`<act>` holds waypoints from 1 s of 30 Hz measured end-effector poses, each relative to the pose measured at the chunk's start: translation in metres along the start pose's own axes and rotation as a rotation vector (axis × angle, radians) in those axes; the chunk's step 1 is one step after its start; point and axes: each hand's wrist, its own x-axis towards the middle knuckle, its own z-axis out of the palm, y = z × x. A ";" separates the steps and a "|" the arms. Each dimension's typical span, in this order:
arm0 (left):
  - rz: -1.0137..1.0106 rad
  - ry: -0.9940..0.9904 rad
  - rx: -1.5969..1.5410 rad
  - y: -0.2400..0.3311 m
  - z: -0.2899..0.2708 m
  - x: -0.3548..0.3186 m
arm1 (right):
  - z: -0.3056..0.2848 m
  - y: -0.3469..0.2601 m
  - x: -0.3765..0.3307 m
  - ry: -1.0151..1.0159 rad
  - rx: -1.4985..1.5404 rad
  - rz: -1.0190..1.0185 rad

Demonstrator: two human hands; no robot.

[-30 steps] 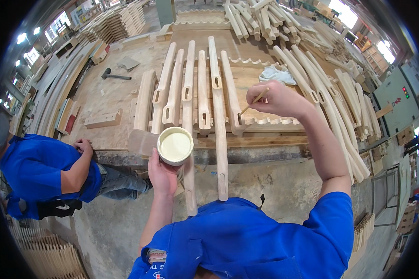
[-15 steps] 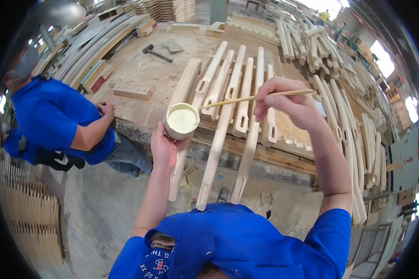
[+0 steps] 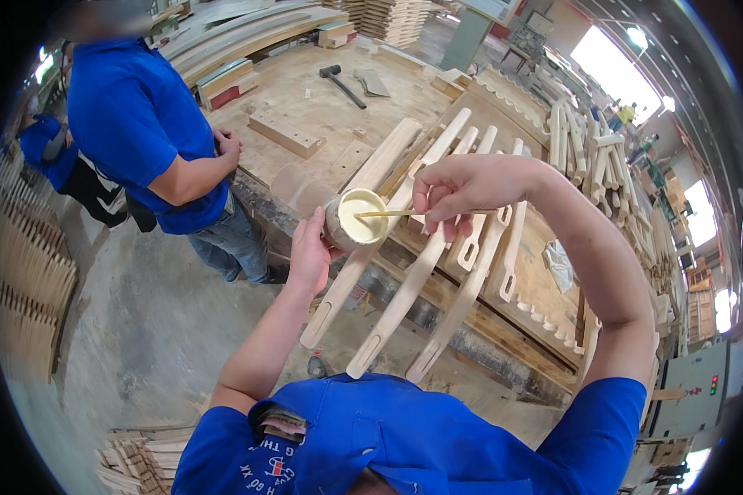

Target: The person applies a light-colored adhesive to the ends of several curved wooden pieces using a small brush and container. They then place the treated pieces onto a workbench alongside other similar parts.

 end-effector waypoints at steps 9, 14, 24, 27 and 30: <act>0.010 -0.017 -0.082 0.003 0.001 0.006 | -0.006 0.010 0.036 0.429 -0.795 -0.123; -0.016 0.041 -0.062 0.007 0.010 0.007 | 0.006 0.077 0.030 0.490 -0.219 -0.152; -0.070 -0.043 -0.162 -0.006 0.031 0.041 | 0.025 0.127 0.023 0.855 -0.031 -0.303; -0.072 -0.068 -0.195 -0.005 0.045 0.052 | 0.020 0.136 0.021 0.761 0.132 -0.255; -0.067 -0.088 -0.187 -0.003 0.056 0.061 | 0.015 0.141 0.018 0.709 0.170 -0.222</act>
